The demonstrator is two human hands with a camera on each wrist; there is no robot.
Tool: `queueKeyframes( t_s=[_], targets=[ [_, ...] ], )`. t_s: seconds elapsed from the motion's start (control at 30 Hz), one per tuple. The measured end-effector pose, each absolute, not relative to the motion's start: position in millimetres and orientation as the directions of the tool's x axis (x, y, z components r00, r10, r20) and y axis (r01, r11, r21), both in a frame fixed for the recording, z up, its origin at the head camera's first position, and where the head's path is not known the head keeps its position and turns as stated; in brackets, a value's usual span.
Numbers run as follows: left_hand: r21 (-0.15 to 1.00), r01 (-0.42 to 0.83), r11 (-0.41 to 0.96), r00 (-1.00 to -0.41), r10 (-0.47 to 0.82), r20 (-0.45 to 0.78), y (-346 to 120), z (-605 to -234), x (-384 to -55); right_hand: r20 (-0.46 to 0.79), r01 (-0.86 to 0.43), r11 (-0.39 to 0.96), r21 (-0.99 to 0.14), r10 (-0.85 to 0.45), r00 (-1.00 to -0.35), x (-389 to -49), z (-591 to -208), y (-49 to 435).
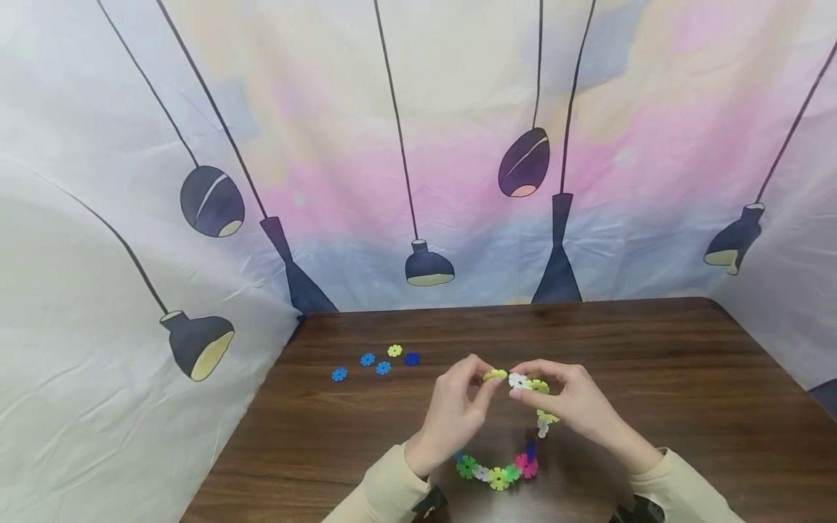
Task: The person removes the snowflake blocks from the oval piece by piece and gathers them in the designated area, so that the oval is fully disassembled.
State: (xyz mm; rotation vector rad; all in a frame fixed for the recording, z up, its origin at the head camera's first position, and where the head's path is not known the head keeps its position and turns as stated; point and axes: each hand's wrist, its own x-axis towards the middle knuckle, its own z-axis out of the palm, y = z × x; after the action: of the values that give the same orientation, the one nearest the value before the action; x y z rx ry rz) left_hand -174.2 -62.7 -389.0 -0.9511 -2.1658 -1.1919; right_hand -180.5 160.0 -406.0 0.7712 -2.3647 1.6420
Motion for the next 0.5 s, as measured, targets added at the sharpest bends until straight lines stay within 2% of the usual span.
queueKeyframes(
  t_s=[0.1, 0.5],
  targets=[
    [0.519, 0.757, 0.397, -0.636, 0.265, 0.725, -69.5, -385.1, -177.0, 0.395, -0.468, 0.335, -0.818, -0.265, -0.88, -180.3, -408.3, 162.7],
    [0.672, 0.625, 0.398, -0.753, 0.079, 0.653, -139.0, -368.2, -190.4, 0.267, -0.354, 0.371, -0.859, -0.266, -0.926, -179.7, -410.0, 171.8]
  ],
)
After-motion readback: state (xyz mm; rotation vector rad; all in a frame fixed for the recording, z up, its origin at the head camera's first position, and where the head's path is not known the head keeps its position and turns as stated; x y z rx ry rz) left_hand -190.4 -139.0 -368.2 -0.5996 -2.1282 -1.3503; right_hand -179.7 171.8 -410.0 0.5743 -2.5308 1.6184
